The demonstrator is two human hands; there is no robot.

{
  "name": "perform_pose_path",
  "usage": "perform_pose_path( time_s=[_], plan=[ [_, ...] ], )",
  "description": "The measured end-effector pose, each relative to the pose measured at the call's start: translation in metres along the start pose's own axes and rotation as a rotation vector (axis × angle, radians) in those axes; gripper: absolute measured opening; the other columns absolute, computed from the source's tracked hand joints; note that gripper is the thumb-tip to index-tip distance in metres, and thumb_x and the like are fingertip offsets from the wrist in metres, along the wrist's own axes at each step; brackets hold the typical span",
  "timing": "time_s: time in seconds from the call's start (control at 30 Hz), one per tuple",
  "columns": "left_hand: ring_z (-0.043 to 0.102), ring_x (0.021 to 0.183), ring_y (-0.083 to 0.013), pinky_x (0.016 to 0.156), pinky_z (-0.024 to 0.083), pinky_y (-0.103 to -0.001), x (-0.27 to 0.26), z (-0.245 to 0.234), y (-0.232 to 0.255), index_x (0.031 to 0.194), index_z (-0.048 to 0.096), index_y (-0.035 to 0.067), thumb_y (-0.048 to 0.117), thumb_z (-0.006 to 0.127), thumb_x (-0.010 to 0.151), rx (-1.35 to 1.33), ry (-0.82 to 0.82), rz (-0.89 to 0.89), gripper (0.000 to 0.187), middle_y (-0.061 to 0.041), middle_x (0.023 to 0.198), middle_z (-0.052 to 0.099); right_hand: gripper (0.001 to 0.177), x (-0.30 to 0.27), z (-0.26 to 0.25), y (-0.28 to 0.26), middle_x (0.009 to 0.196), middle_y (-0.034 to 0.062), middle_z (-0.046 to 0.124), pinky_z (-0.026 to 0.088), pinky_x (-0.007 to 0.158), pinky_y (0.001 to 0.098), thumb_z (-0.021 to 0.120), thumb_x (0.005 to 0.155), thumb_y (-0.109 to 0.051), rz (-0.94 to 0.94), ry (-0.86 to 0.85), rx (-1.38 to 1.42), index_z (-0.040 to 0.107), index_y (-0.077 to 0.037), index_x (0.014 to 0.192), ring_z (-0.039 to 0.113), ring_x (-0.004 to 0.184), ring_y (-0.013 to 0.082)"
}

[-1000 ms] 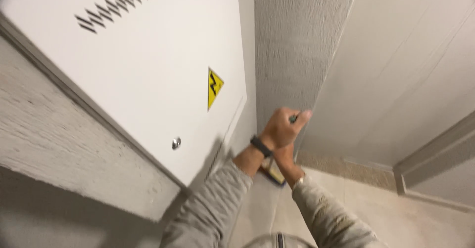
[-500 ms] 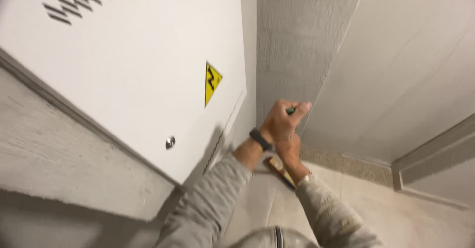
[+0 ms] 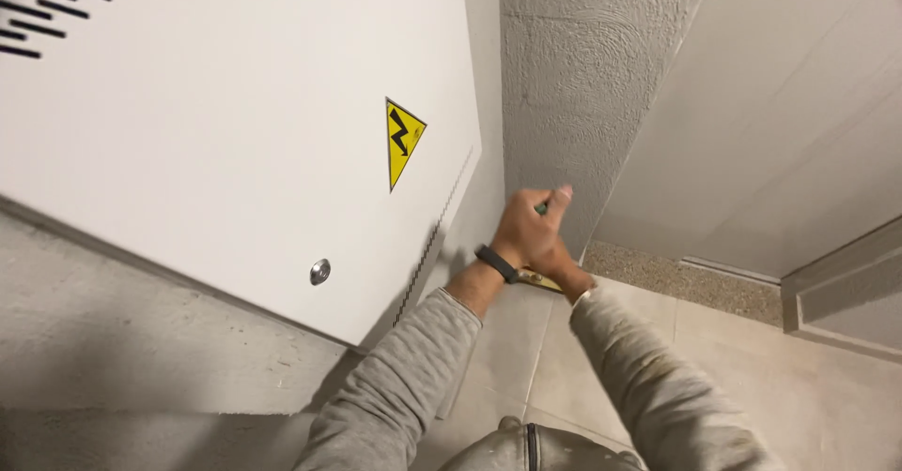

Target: The person wipes the upper corner of a wall and the surface of a metal elevator door using a broom.

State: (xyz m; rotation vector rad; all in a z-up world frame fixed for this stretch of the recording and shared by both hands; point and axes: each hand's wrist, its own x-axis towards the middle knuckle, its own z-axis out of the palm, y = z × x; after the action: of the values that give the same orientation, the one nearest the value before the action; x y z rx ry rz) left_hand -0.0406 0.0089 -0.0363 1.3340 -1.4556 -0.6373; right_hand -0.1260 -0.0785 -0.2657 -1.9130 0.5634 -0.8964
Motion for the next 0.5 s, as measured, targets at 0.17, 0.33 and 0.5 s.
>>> perform_pose_path(
  time_s=[0.17,0.33,0.5],
  plan=[
    [0.037,0.043,-0.0096,0.04,0.026,-0.035,0.014,-0.028,0.025,0.055,0.05,0.011,0.051,0.054,0.102,-0.077,0.026,0.016,0.062,0.004,0.049,0.042,0.038,0.027,-0.008,-0.112,0.109,0.0244,0.075,0.057,0.086,0.0444,0.073,0.092,-0.026,0.477,0.067,-0.101,0.067,0.006,0.113,0.074,0.103,0.0346],
    [0.038,0.046,-0.0107,0.042,0.03,-0.035,-0.01,-0.008,0.003,0.057,0.048,0.007,0.05,0.055,0.103,-0.078,0.017,0.014,0.063,0.002,0.05,0.042,0.031,0.006,0.008,-0.067,0.099,0.0195,0.076,0.059,0.08,0.0425,0.074,0.093,-0.026,0.471,0.109,-0.05,0.069,0.002,0.105,0.075,0.094,0.0315],
    [0.037,0.051,-0.0105,0.045,0.032,-0.035,-0.024,0.003,-0.004,0.063,0.049,0.006,0.05,0.052,0.105,-0.004,-0.006,0.052,0.061,0.003,0.053,0.042,0.029,-0.017,0.015,-0.051,0.093,0.0098,0.068,0.057,0.076,0.0394,0.079,0.088,-0.023,0.087,0.042,0.033,0.061,-0.004,0.1,0.066,0.087,0.0229]
  ],
)
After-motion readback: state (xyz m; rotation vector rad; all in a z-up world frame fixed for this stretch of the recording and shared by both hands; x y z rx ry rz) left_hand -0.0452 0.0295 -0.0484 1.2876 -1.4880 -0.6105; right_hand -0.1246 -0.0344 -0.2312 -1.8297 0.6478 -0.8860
